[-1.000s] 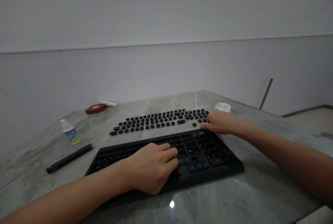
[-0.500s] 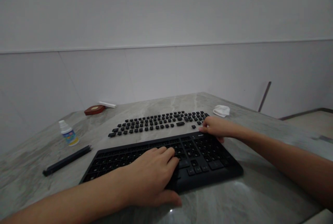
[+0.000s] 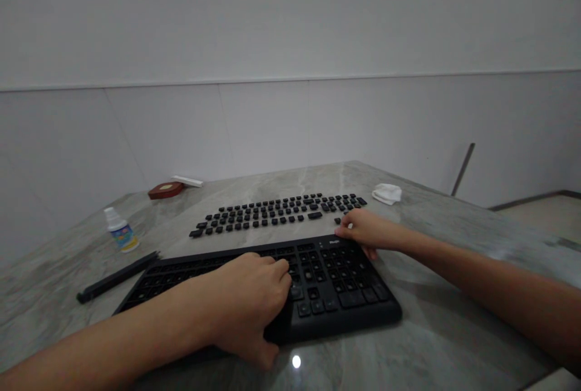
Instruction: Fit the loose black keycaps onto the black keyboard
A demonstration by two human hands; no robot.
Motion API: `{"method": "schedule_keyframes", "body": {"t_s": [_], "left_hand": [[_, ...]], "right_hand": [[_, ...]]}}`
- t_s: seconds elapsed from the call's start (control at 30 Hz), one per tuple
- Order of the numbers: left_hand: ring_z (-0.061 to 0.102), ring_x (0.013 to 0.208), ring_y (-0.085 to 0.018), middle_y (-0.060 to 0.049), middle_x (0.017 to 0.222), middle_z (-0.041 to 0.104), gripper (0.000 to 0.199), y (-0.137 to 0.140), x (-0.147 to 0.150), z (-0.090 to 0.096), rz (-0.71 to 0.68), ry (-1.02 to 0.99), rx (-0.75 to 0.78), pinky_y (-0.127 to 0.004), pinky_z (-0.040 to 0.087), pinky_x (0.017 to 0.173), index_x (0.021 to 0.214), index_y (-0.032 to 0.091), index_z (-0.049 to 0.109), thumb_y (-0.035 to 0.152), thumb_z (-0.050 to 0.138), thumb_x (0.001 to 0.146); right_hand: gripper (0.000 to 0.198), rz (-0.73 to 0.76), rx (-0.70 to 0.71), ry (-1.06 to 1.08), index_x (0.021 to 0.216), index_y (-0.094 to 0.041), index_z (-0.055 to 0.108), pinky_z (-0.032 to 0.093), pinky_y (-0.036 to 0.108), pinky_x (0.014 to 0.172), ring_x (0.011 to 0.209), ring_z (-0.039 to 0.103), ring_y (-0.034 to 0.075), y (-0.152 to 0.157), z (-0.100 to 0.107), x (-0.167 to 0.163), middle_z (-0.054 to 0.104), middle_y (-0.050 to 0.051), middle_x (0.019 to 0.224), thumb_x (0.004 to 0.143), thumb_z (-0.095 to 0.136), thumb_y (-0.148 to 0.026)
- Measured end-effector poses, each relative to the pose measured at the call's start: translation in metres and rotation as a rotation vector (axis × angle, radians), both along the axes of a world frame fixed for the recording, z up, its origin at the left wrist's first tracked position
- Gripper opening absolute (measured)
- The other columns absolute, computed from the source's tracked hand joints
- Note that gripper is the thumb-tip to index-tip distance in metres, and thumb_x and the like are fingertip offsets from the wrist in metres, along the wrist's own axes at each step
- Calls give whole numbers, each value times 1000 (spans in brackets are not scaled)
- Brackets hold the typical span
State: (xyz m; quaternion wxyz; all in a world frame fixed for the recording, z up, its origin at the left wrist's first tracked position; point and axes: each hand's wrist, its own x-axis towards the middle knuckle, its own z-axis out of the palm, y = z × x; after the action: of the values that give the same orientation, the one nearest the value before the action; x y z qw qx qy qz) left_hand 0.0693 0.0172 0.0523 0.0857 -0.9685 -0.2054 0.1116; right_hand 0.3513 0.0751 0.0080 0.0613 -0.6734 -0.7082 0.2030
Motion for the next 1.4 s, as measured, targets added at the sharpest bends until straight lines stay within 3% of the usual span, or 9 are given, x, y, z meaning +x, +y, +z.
{"method": "schedule_keyframes", "body": {"t_s": [0.13, 0.23, 0.33, 0.47, 0.73, 0.97, 1.13, 1.23, 1.4], "left_hand": [[69, 72, -27, -10, 90, 73, 54, 9, -4, -3, 20, -38, -24, -35, 56, 66, 94, 12, 69, 56, 83, 66], [64, 57, -21, -6, 71, 70, 55, 27, 0, -24, -50, -174, -47, -30, 48, 53, 79, 14, 67, 70, 71, 77], [55, 48, -14, 0, 55, 59, 43, 45, 3, -48, -133, -416, -65, -25, 39, 49, 64, 17, 59, 41, 53, 99], [48, 45, -11, 0, 53, 56, 39, 52, 1, -61, -216, -580, -87, -26, 34, 46, 60, 18, 54, 25, 45, 97], [44, 44, -10, 1, 50, 51, 39, 53, 1, -60, -207, -626, -131, -24, 31, 48, 57, 18, 48, 24, 46, 96], [43, 44, -10, 1, 50, 50, 39, 53, 1, -60, -217, -642, -148, -25, 30, 47, 57, 18, 46, 23, 45, 96], [43, 43, -11, 1, 50, 50, 37, 53, 1, -60, -232, -654, -152, -26, 29, 45, 58, 18, 47, 22, 45, 95], [45, 43, -11, 1, 50, 51, 38, 54, 1, -61, -243, -656, -145, -25, 30, 45, 58, 18, 49, 22, 45, 96], [46, 43, -11, 1, 50, 51, 40, 53, 1, -61, -247, -636, -134, -24, 32, 44, 58, 18, 49, 22, 43, 97]], "right_hand": [[29, 58, 190, -66, 77, -15, 73, 49, 25, 56, 51, 65, 17, 6, 3, 2, 67, 6, 56, 93, 59, -36], [24, 77, 399, -136, 82, -15, 75, 50, 32, 74, 79, 71, 25, 15, 8, 15, 75, 13, 81, 91, 61, -31], [22, 164, 498, -174, 95, -15, 77, 48, 36, 87, 95, 69, 27, 22, 9, 27, 75, 13, 99, 92, 56, -24], [24, 337, 488, -197, 103, -18, 77, 47, 35, 96, 106, 67, 24, 27, 2, 32, 71, 10, 119, 91, 57, -19], [20, 405, 420, -200, 95, -18, 79, 49, 34, 91, 93, 70, 22, 34, -8, 30, 77, 9, 100, 87, 61, -12], [11, 428, 547, -44, 94, -18, 76, 52, 30, 82, 77, 69, 17, 3, -4, -2, 77, 6, 91, 91, 66, -21], [12, 881, 689, 460, 89, -15, 72, 55, 24, 73, 79, 71, 14, -35, -15, -40, 76, 8, 90, 94, 66, -25], [15, 1046, 674, 443, 89, -14, 72, 56, 24, 70, 77, 72, 15, -44, -17, -49, 75, 10, 91, 96, 62, -22], [18, 1111, 605, 362, 96, -14, 73, 57, 26, 73, 82, 72, 16, -43, -9, -43, 75, 12, 100, 96, 56, -15]]}}
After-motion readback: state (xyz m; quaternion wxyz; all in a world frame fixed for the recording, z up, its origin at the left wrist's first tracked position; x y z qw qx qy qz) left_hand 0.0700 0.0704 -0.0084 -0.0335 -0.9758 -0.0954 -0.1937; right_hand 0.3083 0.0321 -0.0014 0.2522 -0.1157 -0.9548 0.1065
